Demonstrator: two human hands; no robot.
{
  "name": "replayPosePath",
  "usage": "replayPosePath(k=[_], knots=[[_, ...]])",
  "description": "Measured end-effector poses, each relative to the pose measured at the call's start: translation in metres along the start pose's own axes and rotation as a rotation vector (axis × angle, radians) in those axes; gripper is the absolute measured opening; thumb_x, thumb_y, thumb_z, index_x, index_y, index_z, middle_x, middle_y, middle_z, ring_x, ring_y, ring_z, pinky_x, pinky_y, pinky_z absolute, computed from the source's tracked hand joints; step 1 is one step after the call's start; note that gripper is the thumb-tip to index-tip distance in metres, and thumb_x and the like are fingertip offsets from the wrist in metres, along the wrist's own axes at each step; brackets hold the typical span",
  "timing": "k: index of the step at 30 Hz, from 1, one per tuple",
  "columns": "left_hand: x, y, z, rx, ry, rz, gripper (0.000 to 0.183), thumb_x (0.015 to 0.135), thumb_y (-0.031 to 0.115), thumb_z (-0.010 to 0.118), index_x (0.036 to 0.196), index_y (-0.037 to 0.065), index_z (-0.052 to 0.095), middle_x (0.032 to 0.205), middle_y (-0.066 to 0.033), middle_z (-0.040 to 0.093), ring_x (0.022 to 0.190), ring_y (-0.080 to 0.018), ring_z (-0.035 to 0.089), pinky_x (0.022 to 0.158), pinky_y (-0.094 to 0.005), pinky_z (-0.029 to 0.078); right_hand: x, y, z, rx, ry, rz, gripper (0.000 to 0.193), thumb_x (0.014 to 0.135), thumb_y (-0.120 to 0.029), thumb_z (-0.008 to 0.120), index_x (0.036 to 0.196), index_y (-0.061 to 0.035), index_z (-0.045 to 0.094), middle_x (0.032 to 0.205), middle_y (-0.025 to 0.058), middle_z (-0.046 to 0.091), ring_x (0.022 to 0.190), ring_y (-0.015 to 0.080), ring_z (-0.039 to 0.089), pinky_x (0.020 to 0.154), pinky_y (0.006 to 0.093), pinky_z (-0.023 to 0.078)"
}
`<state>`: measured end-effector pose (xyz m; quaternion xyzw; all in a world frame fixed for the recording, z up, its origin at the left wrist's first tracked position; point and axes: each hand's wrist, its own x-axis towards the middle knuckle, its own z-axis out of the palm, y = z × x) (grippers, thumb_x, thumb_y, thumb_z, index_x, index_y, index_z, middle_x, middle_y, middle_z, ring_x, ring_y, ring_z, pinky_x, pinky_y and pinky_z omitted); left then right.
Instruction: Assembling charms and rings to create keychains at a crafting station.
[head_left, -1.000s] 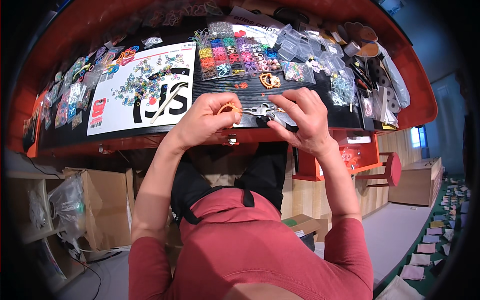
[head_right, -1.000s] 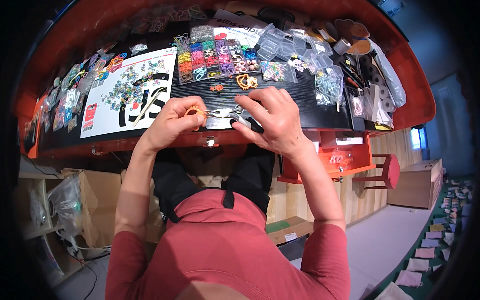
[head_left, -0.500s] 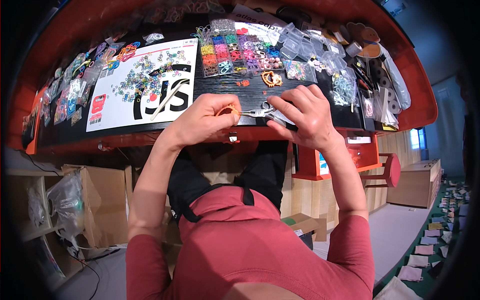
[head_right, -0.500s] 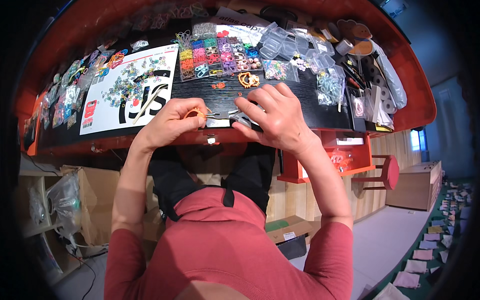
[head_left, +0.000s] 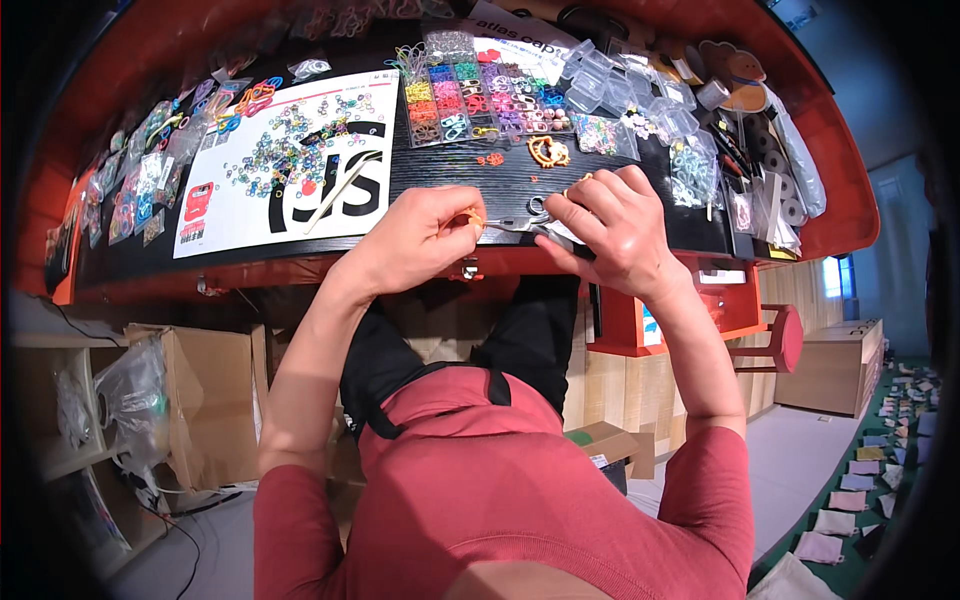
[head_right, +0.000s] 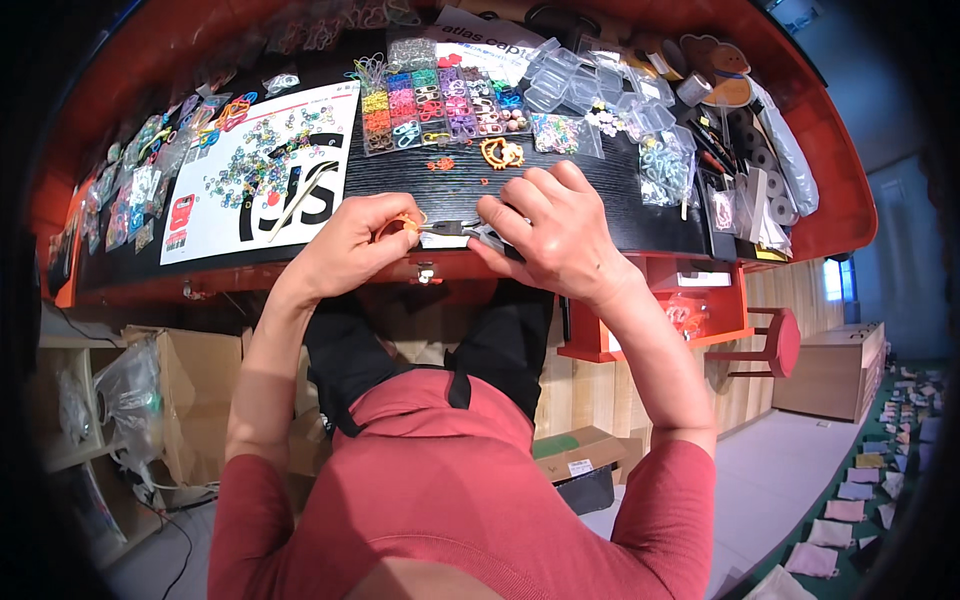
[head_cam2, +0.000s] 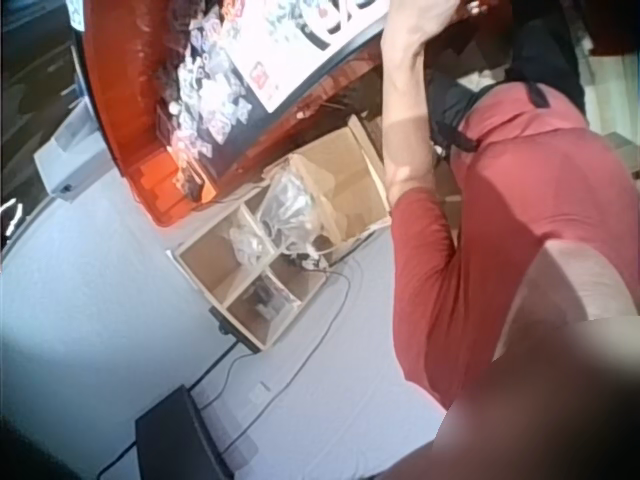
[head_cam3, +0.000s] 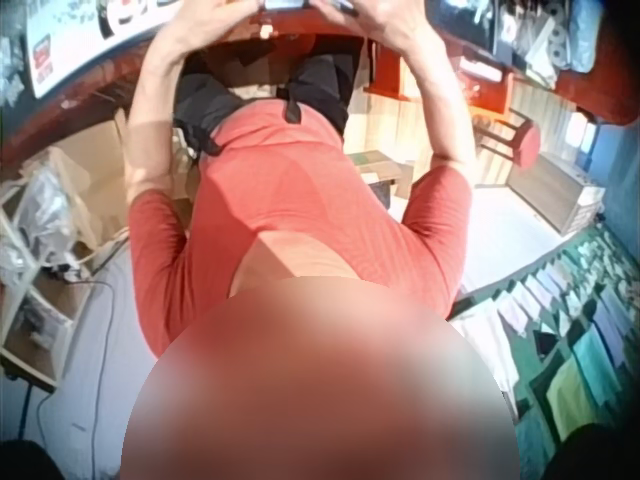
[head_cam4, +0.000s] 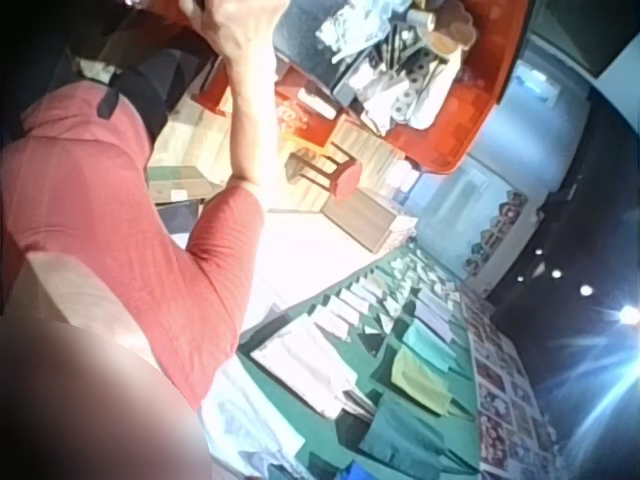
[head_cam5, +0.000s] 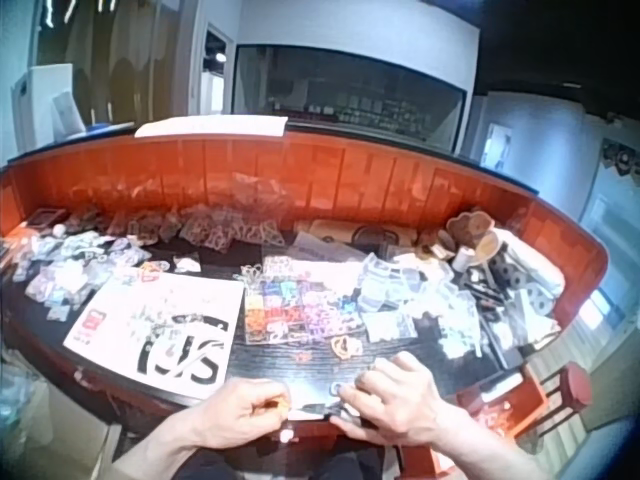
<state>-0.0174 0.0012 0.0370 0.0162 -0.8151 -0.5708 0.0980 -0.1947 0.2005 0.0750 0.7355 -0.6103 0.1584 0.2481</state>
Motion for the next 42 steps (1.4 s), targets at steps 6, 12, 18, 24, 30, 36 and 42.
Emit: replayPosePath(k=[6,12,18,24,30,36,42], knots=[[-0.001,-0.004,0.005,0.069,0.043,0.048,0.012,0.093,0.01,0.06,0.091,-0.002,0.058,0.068,-0.0096,0.052,0.061,-0.0162,0.05,0.06,-0.0339,0.044,-0.004,0.001,0.004,0.024,0.007,0.032,0.034,0.076,-0.031,0.084,0.097,-0.0111,0.067,0.081,0.0022,0.055,0.072,0.0204,0.056,0.067,0.0353,0.04],[-0.002,-0.002,0.004,0.099,0.063,0.093,0.012,0.093,0.01,0.06,0.091,-0.001,0.058,0.074,-0.0108,0.054,0.062,-0.0184,0.051,0.06,-0.0345,0.043,-0.006,0.002,0.005,0.088,-0.034,0.082,0.033,0.075,-0.027,0.084,0.098,-0.0116,0.067,0.082,0.0011,0.06,0.074,0.0204,0.059,0.068,0.036,0.04],[-0.002,-0.004,0.007,0.123,0.104,0.119,0.01,0.093,0.009,0.06,0.092,-0.001,0.059,0.077,-0.009,0.055,0.063,-0.0169,0.052,0.059,-0.0313,0.042,-0.007,0.003,0.01,0.113,-0.038,0.107,0.029,0.077,-0.027,0.084,0.096,-0.0107,0.069,0.079,0.001,0.06,0.072,0.0197,0.058,0.067,0.0356,0.039],[-0.002,-0.011,0.012,0.096,0.173,0.105,0.009,0.097,0.01,0.06,0.097,0.001,0.061,0.08,-0.006,0.055,0.064,-0.0128,0.049,0.059,-0.0298,0.041,-0.005,0.002,0.011,0.113,-0.001,0.139,0.028,0.076,-0.025,0.084,0.095,-0.0106,0.07,0.077,0.0005,0.059,0.07,0.0197,0.058,0.067,0.0355,0.039],[-0.003,-0.004,0.014,0.047,0.166,0.018,0.011,0.099,0.011,0.062,0.103,0.001,0.061,0.081,-0.0052,0.056,0.066,-0.0106,0.049,0.06,-0.0291,0.042,0.001,0.005,0.004,0.029,0.004,0.107,0.031,0.073,-0.024,0.085,0.096,-0.0111,0.069,0.078,0.0006,0.058,0.07,0.0201,0.058,0.068,0.0356,0.04],[-0.003,-0.002,0.013,0.104,0.186,0.067,0.014,0.1,0.012,0.066,0.108,0.001,0.067,0.087,-0.0013,0.062,0.074,-0.006,0.054,0.065,-0.0236,0.043,0.0,0.008,0.002,0.029,0.013,0.079,0.033,0.073,-0.025,0.086,0.096,-0.0117,0.068,0.079,0.0009,0.058,0.071,0.0205,0.058,0.069,0.0357,0.041],[-0.002,-0.009,0.017,-0.113,0.273,-0.073,0.017,0.091,0.005,0.075,0.107,0.002,0.069,0.083,0.0017,0.067,0.069,-0.0014,0.052,0.059,-0.0202,0.04,-0.001,0.009,0.007,0.045,0.049,0.078,0.033,0.072,-0.024,0.086,0.097,-0.0116,0.068,0.08,0.0009,0.059,0.072,0.0203,0.059,0.069,0.0356,0.042]])
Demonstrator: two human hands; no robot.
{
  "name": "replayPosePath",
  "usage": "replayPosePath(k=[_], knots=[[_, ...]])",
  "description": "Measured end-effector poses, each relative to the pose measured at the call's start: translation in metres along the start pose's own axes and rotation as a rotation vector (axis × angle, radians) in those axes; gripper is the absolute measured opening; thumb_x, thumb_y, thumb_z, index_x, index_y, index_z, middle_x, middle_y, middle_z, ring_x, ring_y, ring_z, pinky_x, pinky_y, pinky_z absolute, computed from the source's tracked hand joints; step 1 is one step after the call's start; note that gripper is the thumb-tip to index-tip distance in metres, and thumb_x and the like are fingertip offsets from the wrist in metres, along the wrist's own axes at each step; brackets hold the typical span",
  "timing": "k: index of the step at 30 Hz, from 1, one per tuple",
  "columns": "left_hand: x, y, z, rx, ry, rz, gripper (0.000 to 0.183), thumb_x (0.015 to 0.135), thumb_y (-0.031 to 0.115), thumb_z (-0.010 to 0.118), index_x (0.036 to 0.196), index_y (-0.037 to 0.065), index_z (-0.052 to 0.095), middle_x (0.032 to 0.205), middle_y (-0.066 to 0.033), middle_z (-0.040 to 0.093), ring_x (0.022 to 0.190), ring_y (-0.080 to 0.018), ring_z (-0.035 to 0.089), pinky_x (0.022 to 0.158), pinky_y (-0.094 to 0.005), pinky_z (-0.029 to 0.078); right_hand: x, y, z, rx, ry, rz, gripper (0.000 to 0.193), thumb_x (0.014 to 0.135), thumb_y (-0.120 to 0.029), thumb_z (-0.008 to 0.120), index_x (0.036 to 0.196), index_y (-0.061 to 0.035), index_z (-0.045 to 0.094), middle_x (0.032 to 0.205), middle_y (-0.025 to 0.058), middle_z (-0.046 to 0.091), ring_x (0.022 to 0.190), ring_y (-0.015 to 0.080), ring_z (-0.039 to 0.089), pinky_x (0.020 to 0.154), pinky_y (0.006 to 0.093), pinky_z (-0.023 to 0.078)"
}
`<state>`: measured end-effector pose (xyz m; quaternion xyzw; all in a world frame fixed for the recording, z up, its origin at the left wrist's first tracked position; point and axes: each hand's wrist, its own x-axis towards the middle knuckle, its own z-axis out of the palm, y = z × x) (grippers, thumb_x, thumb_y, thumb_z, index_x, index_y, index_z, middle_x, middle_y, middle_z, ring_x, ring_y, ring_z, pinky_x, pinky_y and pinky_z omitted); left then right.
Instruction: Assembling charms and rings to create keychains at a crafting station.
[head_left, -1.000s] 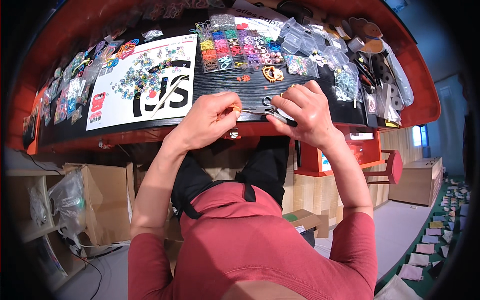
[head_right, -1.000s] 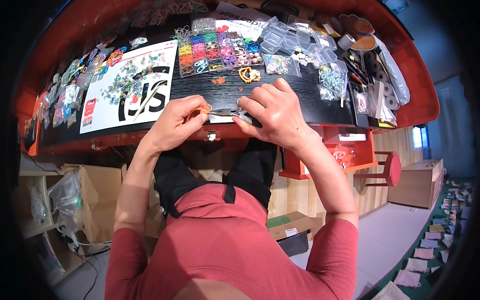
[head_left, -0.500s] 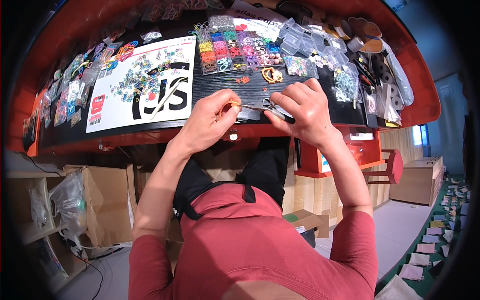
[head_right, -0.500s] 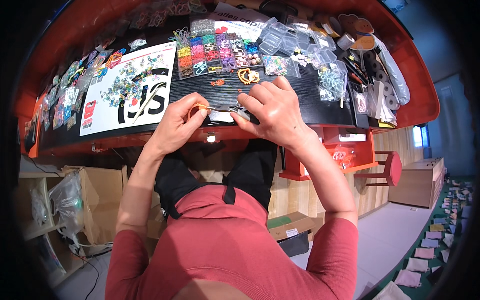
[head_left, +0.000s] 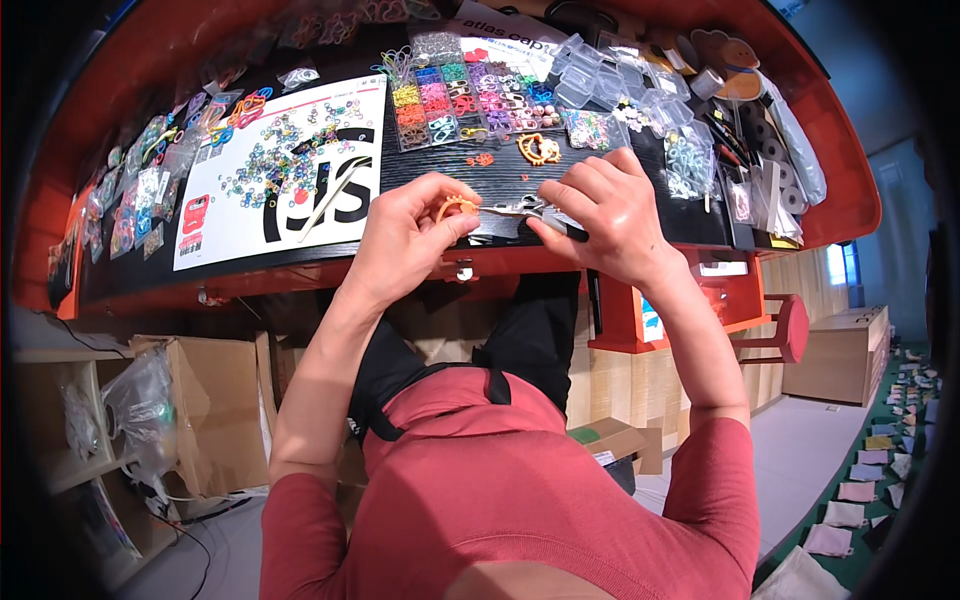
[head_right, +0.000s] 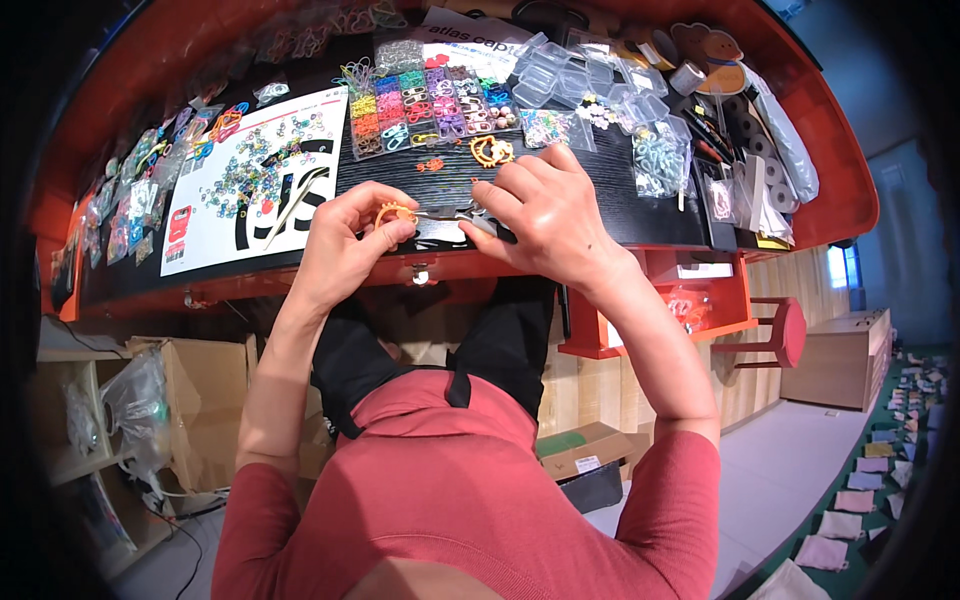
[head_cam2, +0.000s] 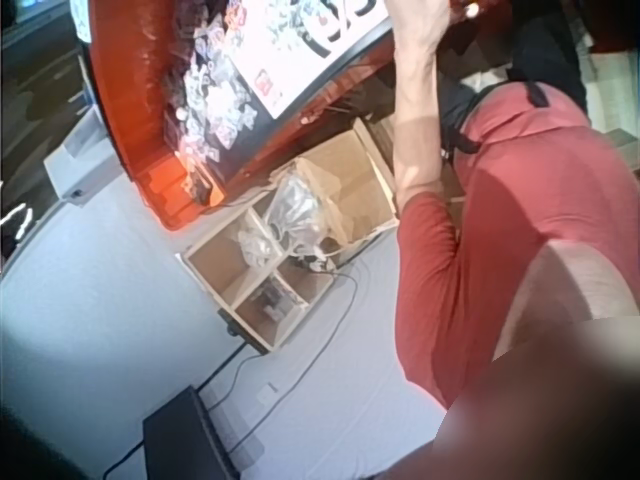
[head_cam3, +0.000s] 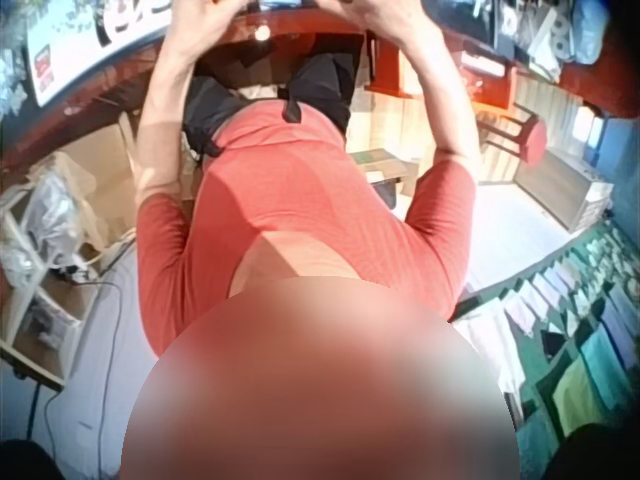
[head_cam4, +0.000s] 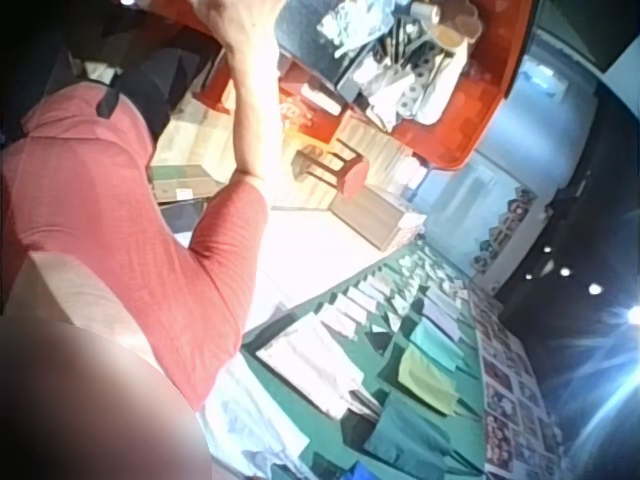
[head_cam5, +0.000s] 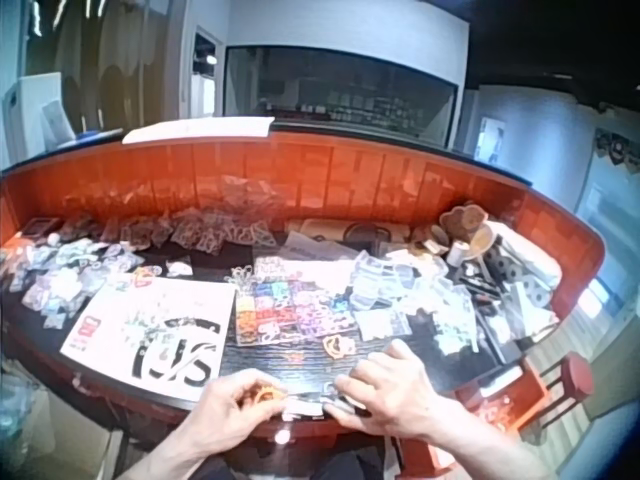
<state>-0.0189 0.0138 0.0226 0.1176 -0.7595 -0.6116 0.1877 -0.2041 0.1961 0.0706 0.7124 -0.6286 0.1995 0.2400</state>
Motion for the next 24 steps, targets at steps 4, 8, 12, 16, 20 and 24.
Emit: replayPosePath(k=[4,8,12,16,20,24], knots=[[0.002,-0.005,0.003,-0.145,0.031,-0.029,0.019,0.087,0.002,0.078,0.104,0.002,0.068,0.081,0.0037,0.067,0.068,0.0024,0.051,0.058,-0.0165,0.038,-0.001,0.001,0.001,0.002,-0.007,-0.006,0.034,0.072,-0.025,0.086,0.097,-0.0114,0.068,0.079,0.0011,0.058,0.072,0.0201,0.059,0.069,0.0352,0.041],[0.003,-0.003,0.0,-0.176,0.014,-0.109,0.024,0.084,-0.002,0.08,0.103,0.001,0.065,0.087,-0.0001,0.069,0.075,-0.0015,0.059,0.065,-0.0176,0.045,0.0,0.003,0.0,0.008,-0.009,-0.025,0.033,0.072,-0.025,0.087,0.097,-0.0112,0.069,0.078,0.0012,0.057,0.071,0.0201,0.058,0.069,0.0348,0.041],[0.003,-0.005,-0.003,-0.229,-0.005,-0.159,0.025,0.083,-0.004,0.081,0.103,0.0,0.066,0.092,-0.0035,0.071,0.081,-0.0057,0.064,0.071,-0.0203,0.051,0.002,0.002,0.0,0.014,-0.012,-0.028,0.033,0.072,-0.026,0.087,0.096,-0.0111,0.069,0.078,0.0013,0.057,0.07,0.0201,0.058,0.069,0.0348,0.041],[0.002,-0.007,-0.006,-0.25,-0.007,-0.156,0.019,0.084,-0.003,0.08,0.1,-0.001,0.07,0.094,-0.0042,0.072,0.081,-0.0064,0.063,0.073,-0.021,0.051,0.002,0.001,0.0,0.021,-0.014,-0.034,0.034,0.072,-0.027,0.086,0.096,-0.0109,0.07,0.077,0.0015,0.057,0.07,0.0202,0.058,0.069,0.0348,0.041],[0.002,-0.006,-0.007,-0.16,0.019,-0.037,0.015,0.086,-0.002,0.079,0.1,0.001,0.075,0.096,-0.0035,0.073,0.083,-0.0077,0.065,0.074,-0.0223,0.053,0.002,0.002,0.002,0.018,-0.015,-0.028,0.034,0.072,-0.028,0.086,0.097,-0.0107,0.07,0.077,0.0017,0.058,0.07,0.0206,0.058,0.07,0.0347,0.041],[0.0,-0.004,-0.007,-0.266,0.008,-0.152,0.019,0.087,-0.002,0.078,0.105,0.0,0.074,0.101,-0.0054,0.074,0.087,-0.0085,0.067,0.077,-0.0226,0.055,0.0,0.0,0.005,0.013,-0.029,-0.018,0.034,0.072,-0.028,0.086,0.097,-0.0106,0.069,0.078,0.0019,0.058,0.071,0.021,0.058,0.071,0.0349,0.042]])
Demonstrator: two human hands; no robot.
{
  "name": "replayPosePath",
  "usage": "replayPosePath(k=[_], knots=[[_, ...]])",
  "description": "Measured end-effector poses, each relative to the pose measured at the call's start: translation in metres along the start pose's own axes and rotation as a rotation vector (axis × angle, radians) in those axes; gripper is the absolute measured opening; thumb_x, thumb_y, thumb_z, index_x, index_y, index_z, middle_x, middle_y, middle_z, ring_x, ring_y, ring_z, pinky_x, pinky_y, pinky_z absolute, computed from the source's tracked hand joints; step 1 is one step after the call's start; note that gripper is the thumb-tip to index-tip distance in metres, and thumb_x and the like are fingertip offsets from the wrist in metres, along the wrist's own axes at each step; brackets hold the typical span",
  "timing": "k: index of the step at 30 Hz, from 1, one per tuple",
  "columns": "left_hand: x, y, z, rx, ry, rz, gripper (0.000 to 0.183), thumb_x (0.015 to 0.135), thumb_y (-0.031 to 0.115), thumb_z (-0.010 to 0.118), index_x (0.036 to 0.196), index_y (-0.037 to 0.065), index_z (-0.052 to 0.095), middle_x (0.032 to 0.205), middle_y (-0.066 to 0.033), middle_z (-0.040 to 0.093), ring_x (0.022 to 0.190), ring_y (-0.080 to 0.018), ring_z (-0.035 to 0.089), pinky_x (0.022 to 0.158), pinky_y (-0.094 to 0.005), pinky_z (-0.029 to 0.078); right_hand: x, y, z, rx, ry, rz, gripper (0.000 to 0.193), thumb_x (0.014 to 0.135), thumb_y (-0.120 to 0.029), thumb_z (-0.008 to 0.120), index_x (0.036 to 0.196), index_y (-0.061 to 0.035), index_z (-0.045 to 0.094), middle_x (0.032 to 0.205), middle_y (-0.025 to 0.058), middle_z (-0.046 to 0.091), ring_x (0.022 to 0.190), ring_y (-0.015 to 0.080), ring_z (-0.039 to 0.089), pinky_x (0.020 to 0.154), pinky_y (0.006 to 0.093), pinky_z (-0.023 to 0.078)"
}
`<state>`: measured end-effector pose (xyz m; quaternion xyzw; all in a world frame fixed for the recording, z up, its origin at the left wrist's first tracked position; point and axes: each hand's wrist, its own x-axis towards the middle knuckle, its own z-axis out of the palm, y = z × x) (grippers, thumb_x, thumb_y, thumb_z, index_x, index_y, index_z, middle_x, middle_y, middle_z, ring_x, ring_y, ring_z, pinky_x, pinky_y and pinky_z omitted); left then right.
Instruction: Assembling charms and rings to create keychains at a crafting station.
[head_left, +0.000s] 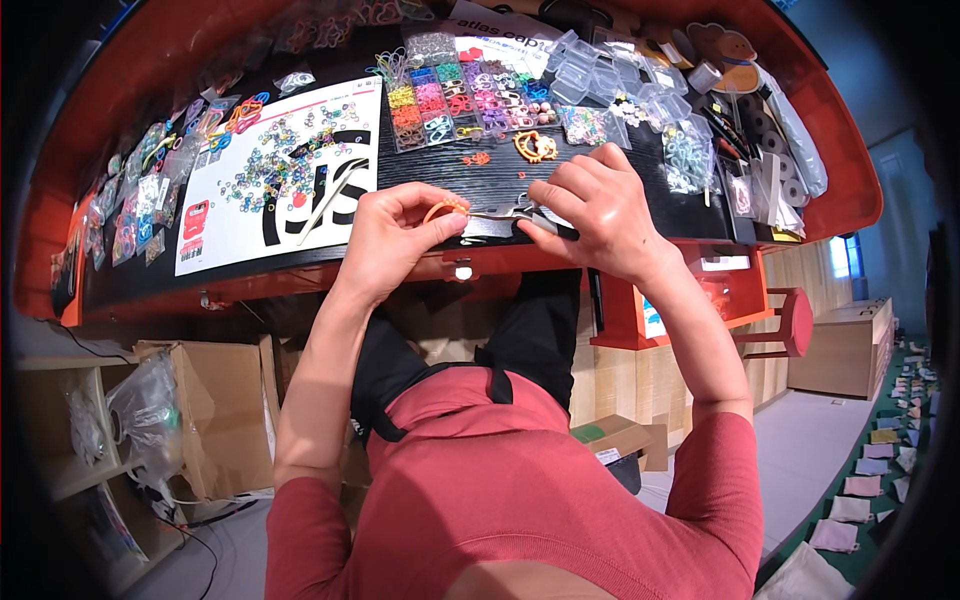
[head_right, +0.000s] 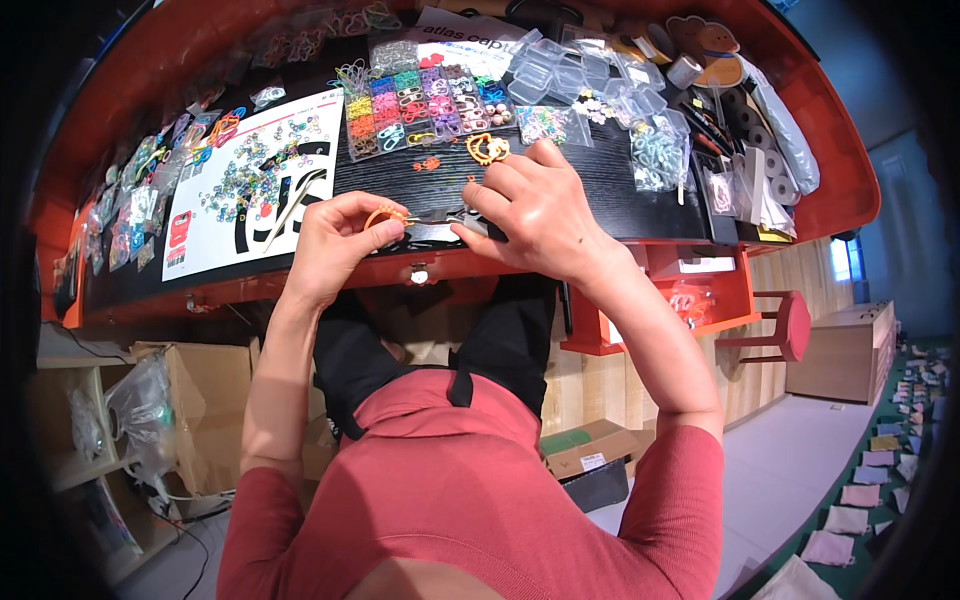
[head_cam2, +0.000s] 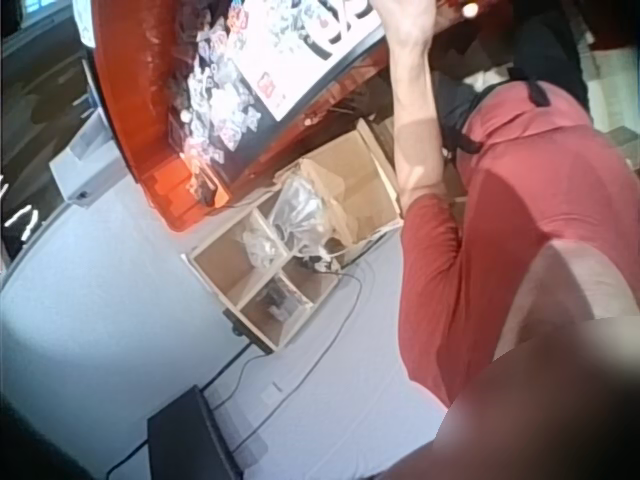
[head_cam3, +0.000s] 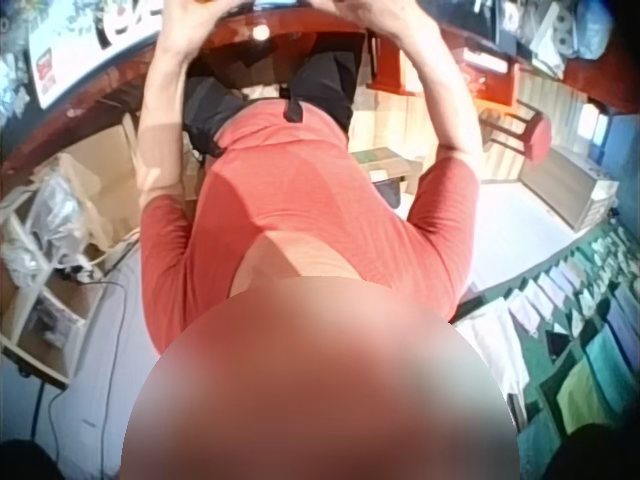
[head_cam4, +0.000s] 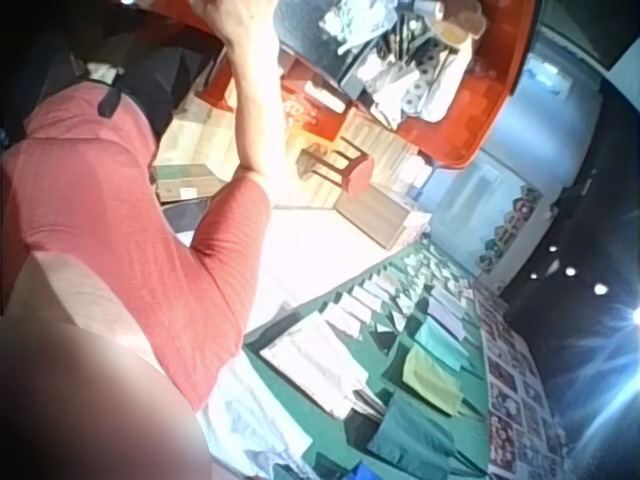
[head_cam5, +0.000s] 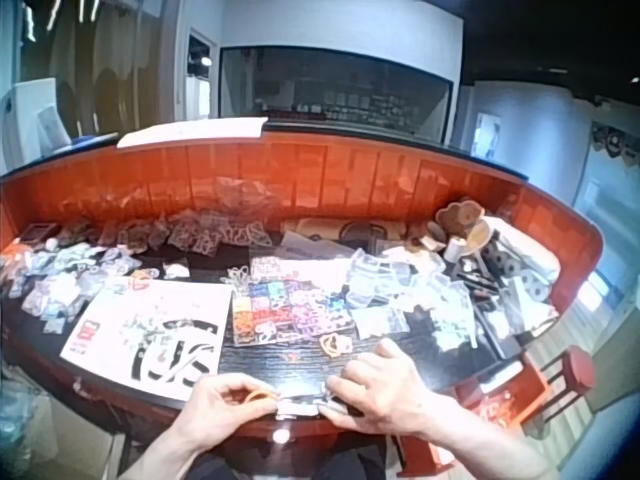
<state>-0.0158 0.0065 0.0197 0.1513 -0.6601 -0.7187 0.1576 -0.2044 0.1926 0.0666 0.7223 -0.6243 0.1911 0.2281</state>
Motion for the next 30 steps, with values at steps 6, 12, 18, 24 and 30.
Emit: replayPosePath(k=[6,12,18,24,30], knots=[[-0.001,-0.002,-0.004,-0.043,0.016,-0.024,0.026,0.086,-0.004,0.078,0.109,-0.003,0.067,0.101,-0.0096,0.073,0.089,-0.0094,0.069,0.082,-0.0232,0.058,0.001,-0.001,0.003,-0.009,0.019,-0.007,0.029,0.075,-0.032,0.084,0.088,-0.0114,0.068,0.076,0.0004,0.057,0.072,0.0183,0.059,0.071,0.0356,0.041],[0.001,-0.008,-0.006,-0.073,-0.012,-0.009,0.024,0.085,-0.005,0.078,0.107,-0.003,0.067,0.099,-0.0088,0.073,0.087,-0.0097,0.069,0.081,-0.0235,0.057,0.0,-0.002,0.008,0.004,0.02,0.011,0.027,0.076,-0.032,0.083,0.086,-0.0124,0.068,0.076,0.0002,0.057,0.071,0.0182,0.059,0.071,0.0356,0.041],[0.0,-0.022,-0.01,-0.124,-0.017,0.095,0.021,0.086,-0.005,0.078,0.105,-0.003,0.068,0.097,-0.007,0.072,0.086,-0.0081,0.067,0.078,-0.022,0.056,-0.001,-0.006,0.012,0.037,0.018,0.047,0.026,0.077,-0.032,0.082,0.085,-0.0124,0.068,0.074,0.0005,0.056,0.069,0.0184,0.058,0.071,0.035,0.041],[-0.003,-0.023,-0.007,-0.15,0.035,0.131,0.021,0.086,-0.006,0.077,0.105,-0.004,0.068,0.097,-0.0067,0.071,0.087,-0.0079,0.066,0.077,-0.021,0.055,-0.001,-0.008,0.013,0.093,-0.004,0.076,0.027,0.077,-0.028,0.083,0.091,-0.011,0.07,0.076,0.0017,0.058,0.068,0.0207,0.056,0.069,0.0349,0.038],[-0.004,-0.031,-0.009,-0.133,0.051,0.17,0.022,0.085,-0.012,0.075,0.104,-0.005,0.066,0.104,-0.011,0.069,0.092,-0.0116,0.066,0.085,-0.0256,0.055,-0.002,-0.012,0.019,0.098,0.006,0.128,0.025,0.079,-0.032,0.081,0.083,-0.0112,0.068,0.069,0.0013,0.054,0.065,0.0204,0.056,0.067,0.0354,0.038]])
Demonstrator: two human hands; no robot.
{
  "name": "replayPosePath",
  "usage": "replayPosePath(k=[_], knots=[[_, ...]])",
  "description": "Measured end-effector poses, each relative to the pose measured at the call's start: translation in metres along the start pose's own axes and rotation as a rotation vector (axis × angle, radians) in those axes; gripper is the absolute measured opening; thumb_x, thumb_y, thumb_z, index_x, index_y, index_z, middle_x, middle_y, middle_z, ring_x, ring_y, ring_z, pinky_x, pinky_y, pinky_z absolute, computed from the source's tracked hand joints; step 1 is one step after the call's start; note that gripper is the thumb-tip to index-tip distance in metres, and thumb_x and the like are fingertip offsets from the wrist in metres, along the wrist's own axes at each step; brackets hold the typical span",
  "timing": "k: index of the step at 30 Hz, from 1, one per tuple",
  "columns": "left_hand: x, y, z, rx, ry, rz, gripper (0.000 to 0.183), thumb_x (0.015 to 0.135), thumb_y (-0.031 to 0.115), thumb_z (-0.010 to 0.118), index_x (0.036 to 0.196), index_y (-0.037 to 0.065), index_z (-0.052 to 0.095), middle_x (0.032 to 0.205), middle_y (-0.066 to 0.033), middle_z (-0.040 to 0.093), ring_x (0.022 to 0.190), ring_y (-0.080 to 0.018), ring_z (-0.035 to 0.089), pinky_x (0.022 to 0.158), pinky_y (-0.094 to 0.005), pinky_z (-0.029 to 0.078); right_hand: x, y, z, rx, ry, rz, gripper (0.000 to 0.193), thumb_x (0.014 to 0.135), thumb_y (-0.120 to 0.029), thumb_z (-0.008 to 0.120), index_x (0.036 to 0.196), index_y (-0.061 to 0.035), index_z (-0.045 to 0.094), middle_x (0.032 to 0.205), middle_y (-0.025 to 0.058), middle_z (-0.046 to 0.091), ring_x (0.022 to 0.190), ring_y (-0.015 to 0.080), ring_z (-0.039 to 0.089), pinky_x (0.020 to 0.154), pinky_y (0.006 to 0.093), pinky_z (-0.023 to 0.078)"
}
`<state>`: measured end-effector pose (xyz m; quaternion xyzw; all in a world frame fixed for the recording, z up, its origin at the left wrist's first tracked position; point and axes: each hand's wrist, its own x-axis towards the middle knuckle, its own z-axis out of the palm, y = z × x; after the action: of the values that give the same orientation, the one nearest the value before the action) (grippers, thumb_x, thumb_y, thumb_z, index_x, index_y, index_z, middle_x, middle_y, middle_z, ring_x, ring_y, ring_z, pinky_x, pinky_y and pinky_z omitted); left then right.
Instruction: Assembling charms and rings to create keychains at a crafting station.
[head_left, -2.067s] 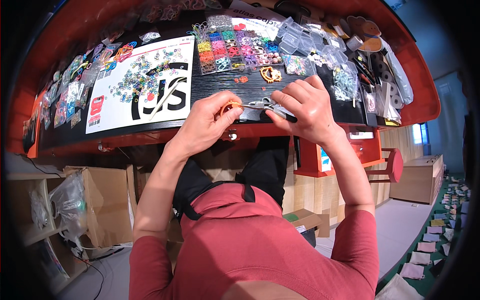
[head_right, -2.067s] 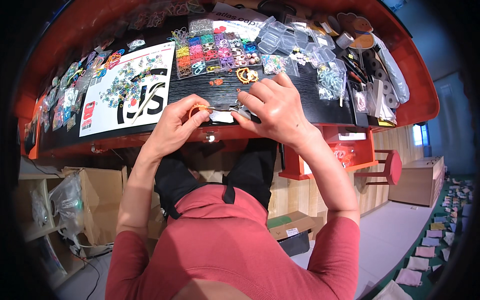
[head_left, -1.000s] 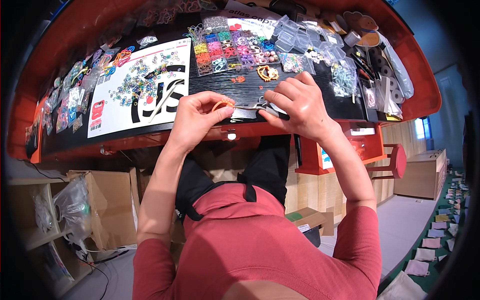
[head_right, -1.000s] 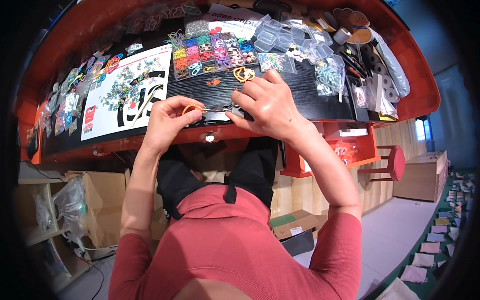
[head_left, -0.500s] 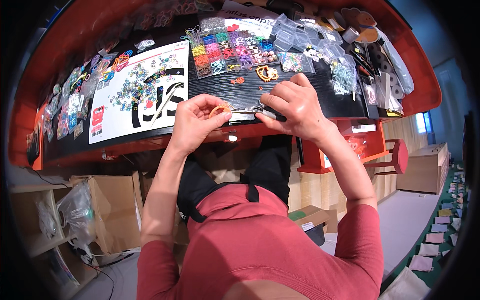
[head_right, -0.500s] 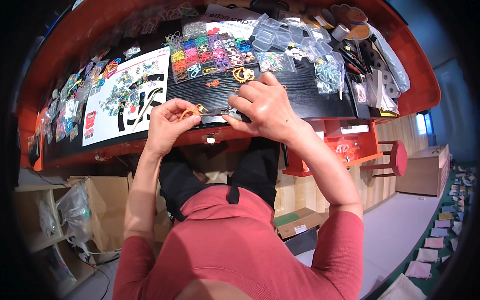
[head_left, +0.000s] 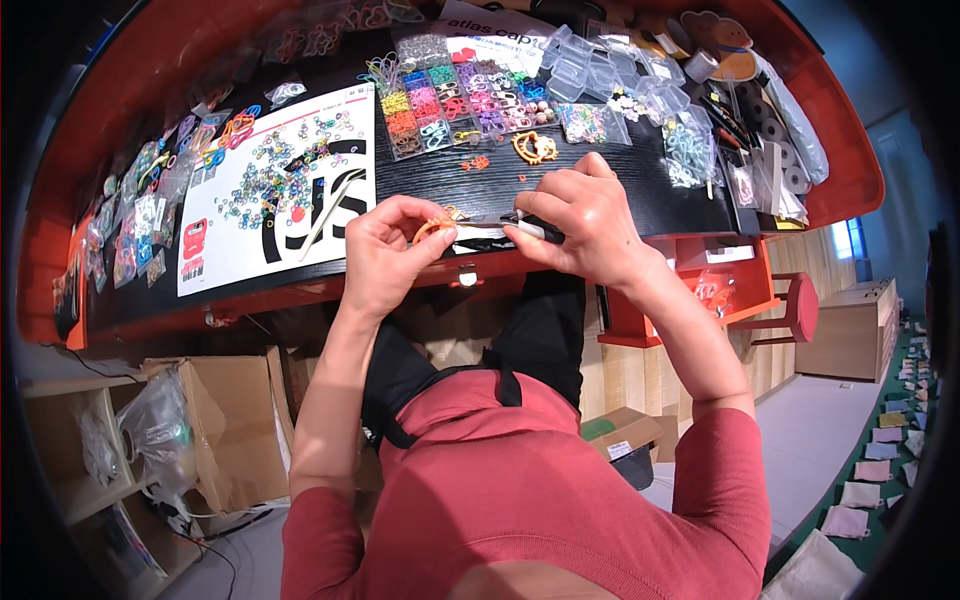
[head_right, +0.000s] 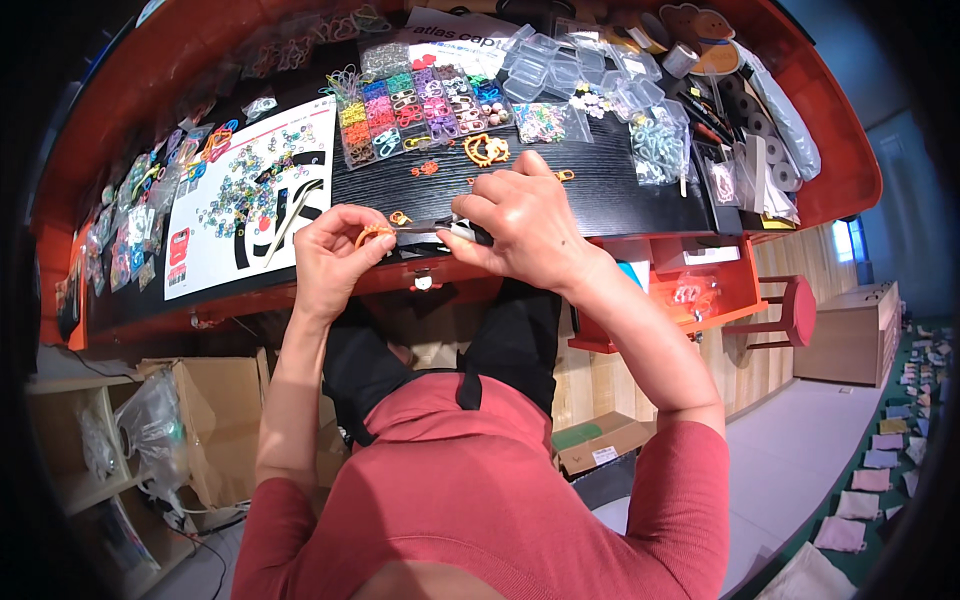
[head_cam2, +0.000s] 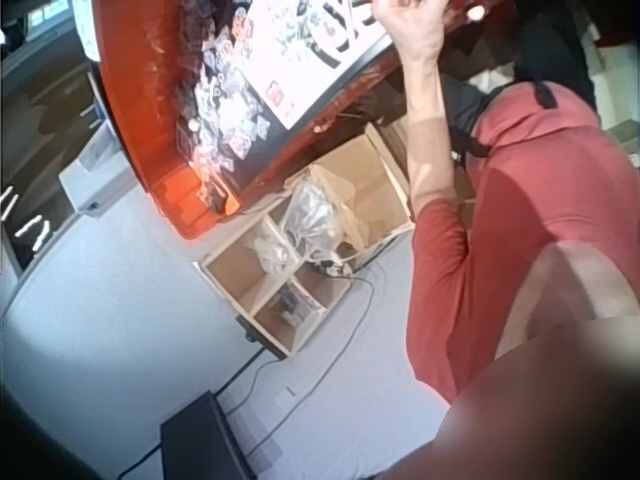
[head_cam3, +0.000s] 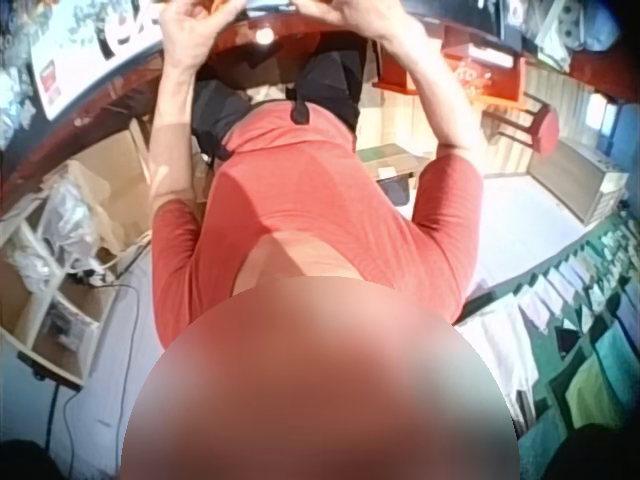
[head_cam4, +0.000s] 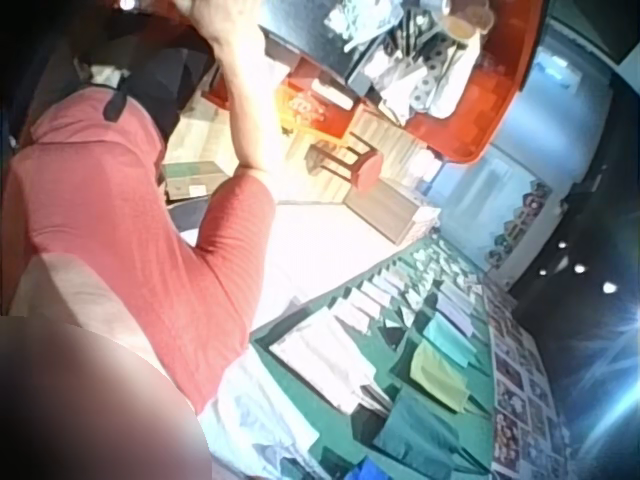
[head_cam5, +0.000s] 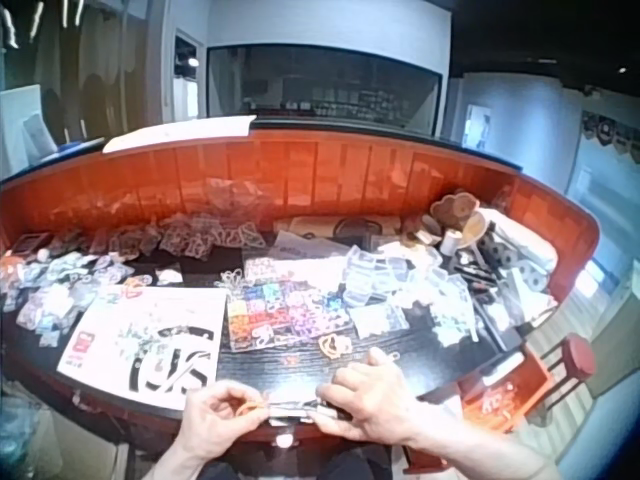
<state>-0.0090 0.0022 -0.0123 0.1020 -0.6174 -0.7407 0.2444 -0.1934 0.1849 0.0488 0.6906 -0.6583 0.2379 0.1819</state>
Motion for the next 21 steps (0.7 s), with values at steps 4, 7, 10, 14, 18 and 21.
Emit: replayPosePath(k=[4,7,10,14,18,21], knots=[[0.001,0.002,0.007,0.026,0.014,0.036,0.02,0.085,-0.013,0.074,0.101,-0.005,0.067,0.104,-0.0112,0.068,0.093,-0.0118,0.065,0.086,-0.0257,0.055,-0.001,0.003,0.001,0.027,-0.023,0.038,0.023,0.078,-0.03,0.082,0.084,-0.0113,0.07,0.069,0.0016,0.055,0.063,0.0208,0.055,0.067,0.0354,0.037],[0.005,0.003,0.011,0.046,0.035,0.087,0.017,0.085,-0.008,0.077,0.099,-0.004,0.069,0.098,-0.0067,0.069,0.085,-0.009,0.065,0.074,-0.0226,0.054,0.001,0.004,-0.005,0.016,-0.064,0.052,0.021,0.078,-0.027,0.082,0.087,-0.0115,0.072,0.071,0.0018,0.058,0.063,0.021,0.054,0.068,0.0351,0.037],[0.008,0.001,0.011,0.245,0.042,0.291,0.016,0.083,-0.008,0.078,0.097,-0.002,0.071,0.095,-0.0053,0.067,0.084,-0.0094,0.064,0.073,-0.0237,0.053,0.007,0.002,-0.011,0.025,-0.086,0.065,0.02,0.079,-0.027,0.082,0.087,-0.0108,0.073,0.07,0.0027,0.059,0.062,0.0218,0.054,0.068,0.0352,0.037],[0.002,0.009,0.019,0.452,0.097,0.354,0.02,0.08,-0.011,0.078,0.095,-0.001,0.07,0.097,-0.0075,0.064,0.087,-0.0136,0.064,0.077,-0.0263,0.054,0.003,-0.001,-0.008,0.065,-0.081,0.156,0.02,0.079,-0.027,0.081,0.085,-0.0096,0.073,0.069,0.0037,0.06,0.061,0.0227,0.054,0.067,0.0352,0.037],[0.005,0.017,0.03,0.701,0.194,0.618,0.028,0.075,-0.006,0.083,0.097,0.002,0.069,0.097,-0.01,0.065,0.087,-0.0197,0.065,0.075,-0.0298,0.052,0.001,-0.011,0.001,0.117,-0.016,0.224,0.019,0.079,-0.025,0.082,0.085,-0.0095,0.073,0.069,0.0031,0.061,0.06,0.0221,0.053,0.067,0.0352,0.037],[0.004,0.02,0.031,0.692,0.198,0.675,0.031,0.076,-0.001,0.083,0.103,0.004,0.069,0.104,-0.0084,0.064,0.088,-0.0181,0.064,0.075,-0.0281,0.053,-0.003,-0.017,0.011,0.124,0.133,0.266,0.023,0.078,-0.03,0.083,0.084,-0.0096,0.074,0.067,0.0034,0.061,0.057,0.0235,0.051,0.065,0.0376,0.036]])
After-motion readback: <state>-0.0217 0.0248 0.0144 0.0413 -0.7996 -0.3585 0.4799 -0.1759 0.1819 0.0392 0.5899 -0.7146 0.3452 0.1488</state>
